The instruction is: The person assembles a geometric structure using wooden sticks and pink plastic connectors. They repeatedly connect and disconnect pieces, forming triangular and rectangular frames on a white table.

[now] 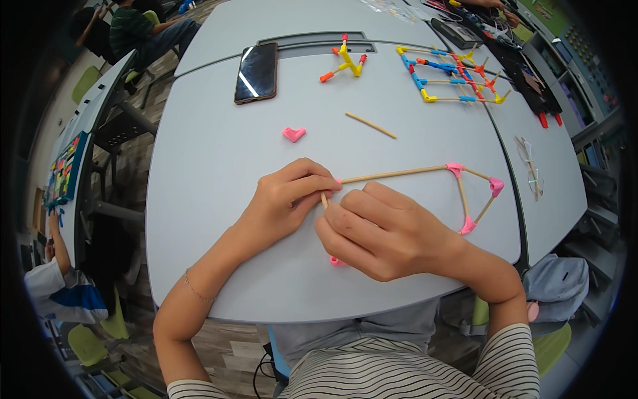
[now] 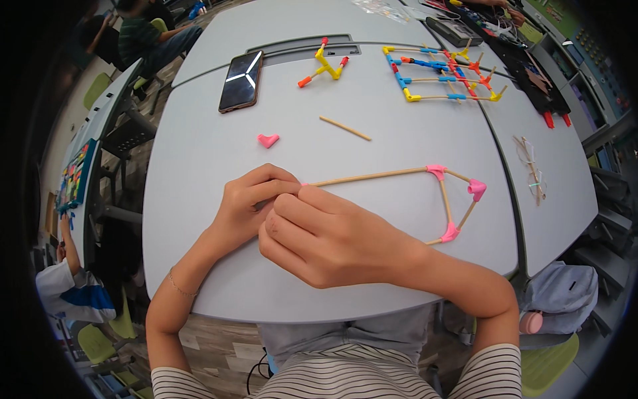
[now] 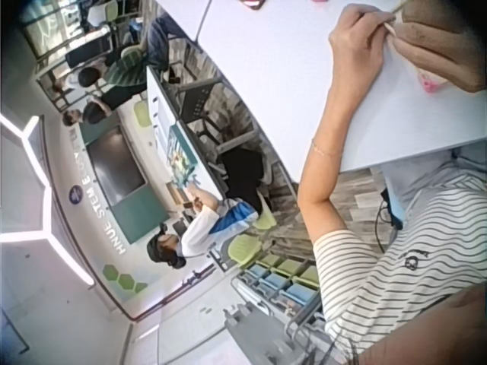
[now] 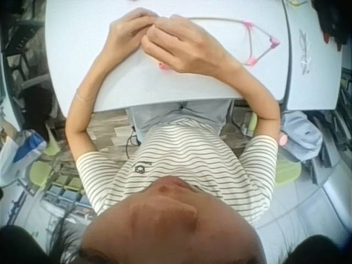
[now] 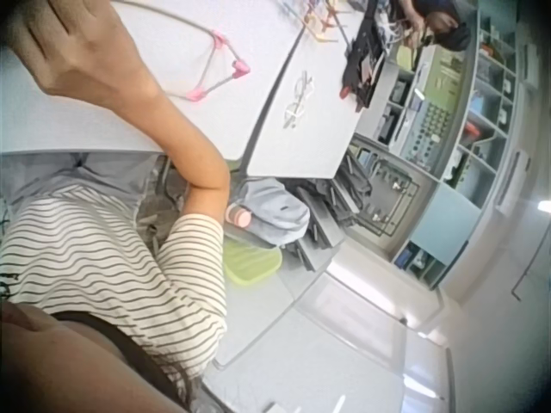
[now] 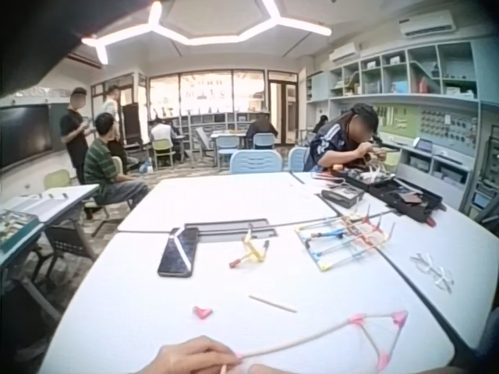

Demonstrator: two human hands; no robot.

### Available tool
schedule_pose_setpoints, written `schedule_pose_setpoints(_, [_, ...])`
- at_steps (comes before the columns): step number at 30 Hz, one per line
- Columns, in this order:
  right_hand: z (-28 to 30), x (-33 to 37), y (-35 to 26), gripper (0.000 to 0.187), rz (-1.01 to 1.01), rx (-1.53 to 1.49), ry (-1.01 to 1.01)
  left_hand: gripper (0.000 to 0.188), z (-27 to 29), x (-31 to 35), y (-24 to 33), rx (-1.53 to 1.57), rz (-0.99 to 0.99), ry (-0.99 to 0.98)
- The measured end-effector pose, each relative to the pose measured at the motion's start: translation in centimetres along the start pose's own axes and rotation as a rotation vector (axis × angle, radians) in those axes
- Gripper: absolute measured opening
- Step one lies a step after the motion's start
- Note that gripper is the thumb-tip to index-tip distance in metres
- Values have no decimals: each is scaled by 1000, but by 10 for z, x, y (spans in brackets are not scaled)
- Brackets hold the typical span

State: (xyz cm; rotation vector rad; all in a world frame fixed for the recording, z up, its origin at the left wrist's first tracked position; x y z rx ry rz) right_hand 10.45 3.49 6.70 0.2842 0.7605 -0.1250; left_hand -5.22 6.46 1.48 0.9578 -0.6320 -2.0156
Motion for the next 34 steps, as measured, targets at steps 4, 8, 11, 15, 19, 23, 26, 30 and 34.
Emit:
schedule_pose_setpoints(4, [22, 5, 37, 14, -174, -48, 172, 18, 1, -2, -4, 5, 28, -1])
schedule_pose_setpoints(8, [13, 31, 84, 11, -702, -131, 140, 20, -1, -5, -2, -20, 43, -3])
schedule_pose_setpoints(11, [-6, 54, 96, 8, -913, -195, -82, 19, -1, -6, -2, -21, 32, -3])
schedule_pose_setpoints(15, [-18, 63, 97, 9, -856, 12, -278, 18, 1, -8, 1, -44, 91, 1])
schedule_pose_setpoints(19, [-17, 57, 92, 11, -745, 45, -245, 18, 2, -5, -4, -26, 119, 28])
schedule_pose_setpoints(23, [-18, 44, 78, 15, -567, -304, -208, 20, 5, -2, -2, -118, -30, 111])
schedule_pose_setpoints(26, [-32, 43, 63, 18, -529, -500, -272, 21, 7, -1, 3, -170, -131, 174])
schedule_pose_setpoints(30, [-45, 50, 61, 16, -576, -567, -214, 21, 7, -1, 4, -172, -205, 185])
schedule_pose_setpoints(34, [-41, 49, 64, 23, -530, -421, -266, 21, 7, -1, 6, -185, -216, 182])
Point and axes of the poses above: each hand's wrist, its own x-axis away from the middle knuckle, its own z-axis out of the back of the hand, y = z × x, the point moved 4 cm from there along -x, towards the middle knuckle, and after that the axes turned 2 degrees about z, right-handed, at the moved point
